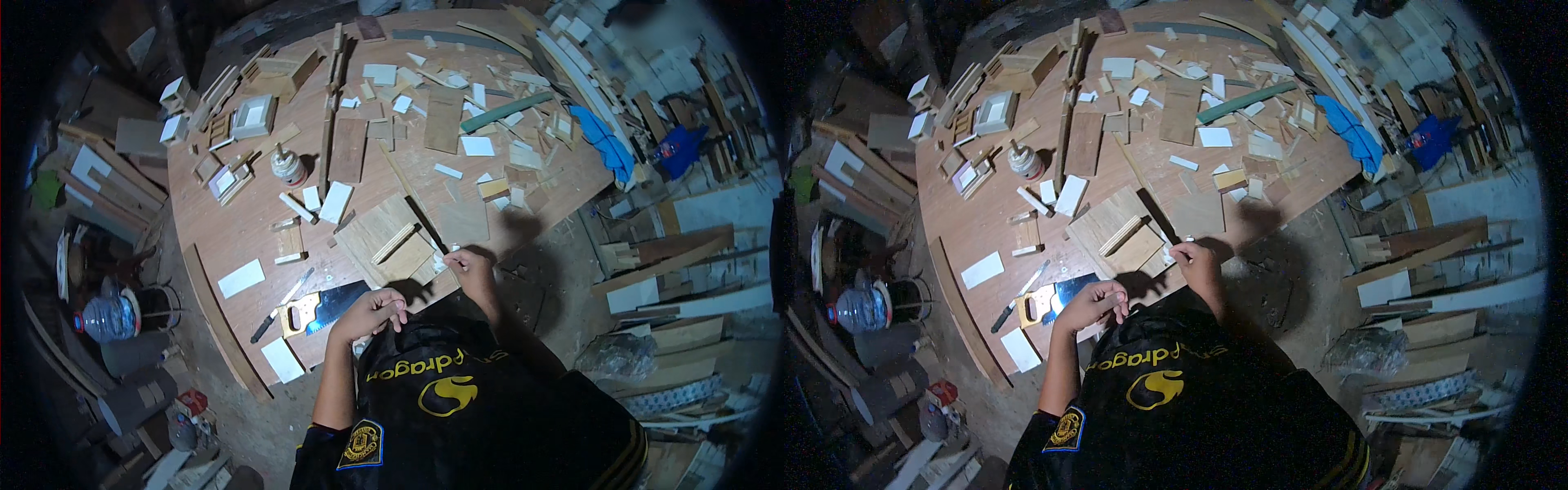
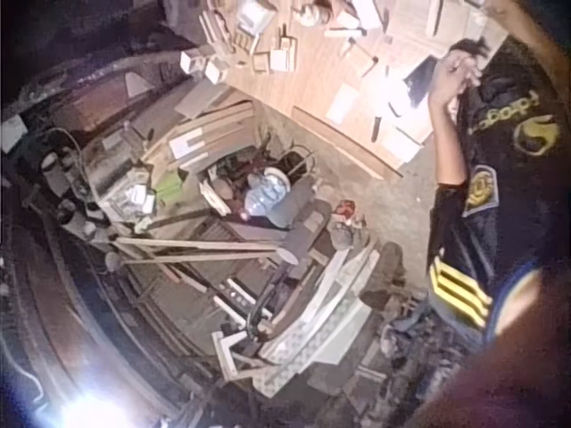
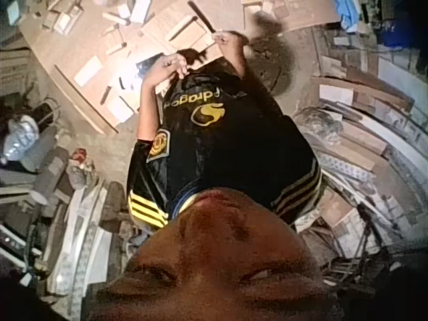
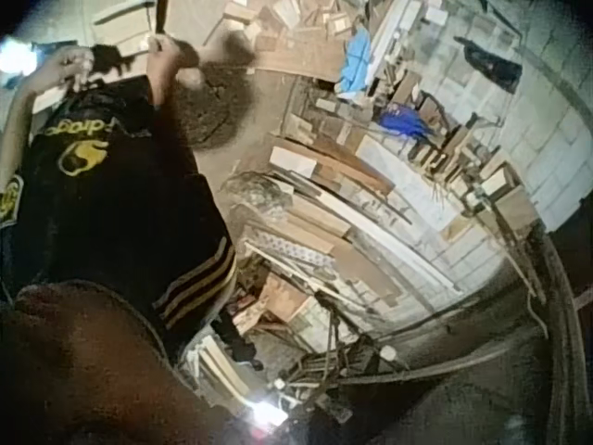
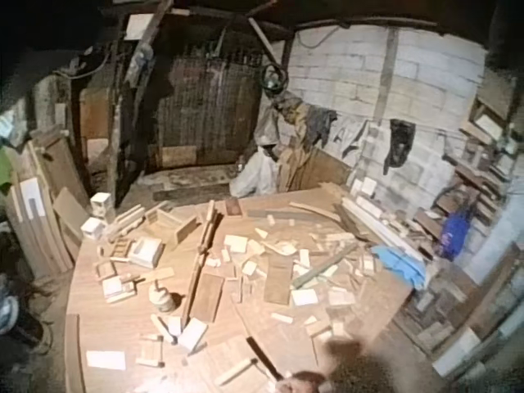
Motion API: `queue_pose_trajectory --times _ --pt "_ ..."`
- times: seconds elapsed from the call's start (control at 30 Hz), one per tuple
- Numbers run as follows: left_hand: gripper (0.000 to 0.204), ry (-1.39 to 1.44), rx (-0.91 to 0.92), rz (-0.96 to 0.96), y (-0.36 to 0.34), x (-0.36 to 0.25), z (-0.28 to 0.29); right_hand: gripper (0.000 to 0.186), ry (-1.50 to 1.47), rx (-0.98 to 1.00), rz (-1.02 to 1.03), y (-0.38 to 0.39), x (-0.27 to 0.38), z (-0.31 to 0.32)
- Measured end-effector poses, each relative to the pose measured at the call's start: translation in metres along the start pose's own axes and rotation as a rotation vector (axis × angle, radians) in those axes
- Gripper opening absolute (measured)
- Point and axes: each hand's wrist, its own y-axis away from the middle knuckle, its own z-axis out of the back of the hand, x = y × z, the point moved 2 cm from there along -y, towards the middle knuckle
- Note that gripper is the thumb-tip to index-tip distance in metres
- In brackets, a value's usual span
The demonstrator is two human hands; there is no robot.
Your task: Applying glue to wood scraps and using a hand saw to cut a small wood strip.
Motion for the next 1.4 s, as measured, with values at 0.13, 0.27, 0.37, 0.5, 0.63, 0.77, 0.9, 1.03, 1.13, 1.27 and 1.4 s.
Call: queue_pose_trajectory --times 0.13,0.27,0.37,0.5,0.63,0.77,0.9,1.03,1.13,1.27,1.4 --pt "0.014 0.039 -0.052 -0.012 -0.007 -0.015 -0.011 0.016 -0.121 0.058 -0.023 0.004 0.026 0.004" --pt "0.009 0.034 -0.111 -0.068 -0.014 -0.015 -0.019 0.017 -0.082 0.074 -0.087 0.005 0.053 0.014" --pt "0.009 -0.021 -0.072 -0.004 -0.017 -0.015 -0.020 0.016 -0.146 0.019 -0.080 0.006 0.046 0.017" --pt "0.014 -0.002 -0.054 0.009 -0.023 -0.008 -0.016 0.016 -0.189 -0.028 -0.067 0.008 0.040 0.026" --pt "0.017 -0.005 -0.016 0.016 -0.037 -0.018 -0.029 0.020 -0.189 -0.143 0.071 0.011 0.028 0.042" --pt "0.018 -0.058 -0.020 0.006 -0.060 -0.030 -0.051 0.028 -0.125 -0.099 0.005 0.013 0.013 0.063" --pt "0.021 -0.120 -0.041 0.003 -0.096 -0.042 -0.081 0.023 -0.277 -0.092 -0.013 0.015 -0.017 0.089" --pt "0.025 -0.120 -0.083 -0.023 -0.140 -0.043 -0.120 0.015 -0.278 -0.134 0.198 0.018 -0.048 0.123" --pt "0.025 -0.134 -0.100 -0.032 -0.165 -0.047 -0.150 0.020 -0.337 -0.076 0.081 0.024 -0.060 0.158" --pt "0.014 -0.152 -0.078 -0.004 -0.205 -0.051 -0.190 0.021 -0.302 -0.080 0.024 0.025 -0.107 0.189" --pt "0.010 -0.131 -0.070 -0.016 -0.232 -0.043 -0.216 0.018 -0.383 -0.048 -0.006 0.025 -0.122 0.222"
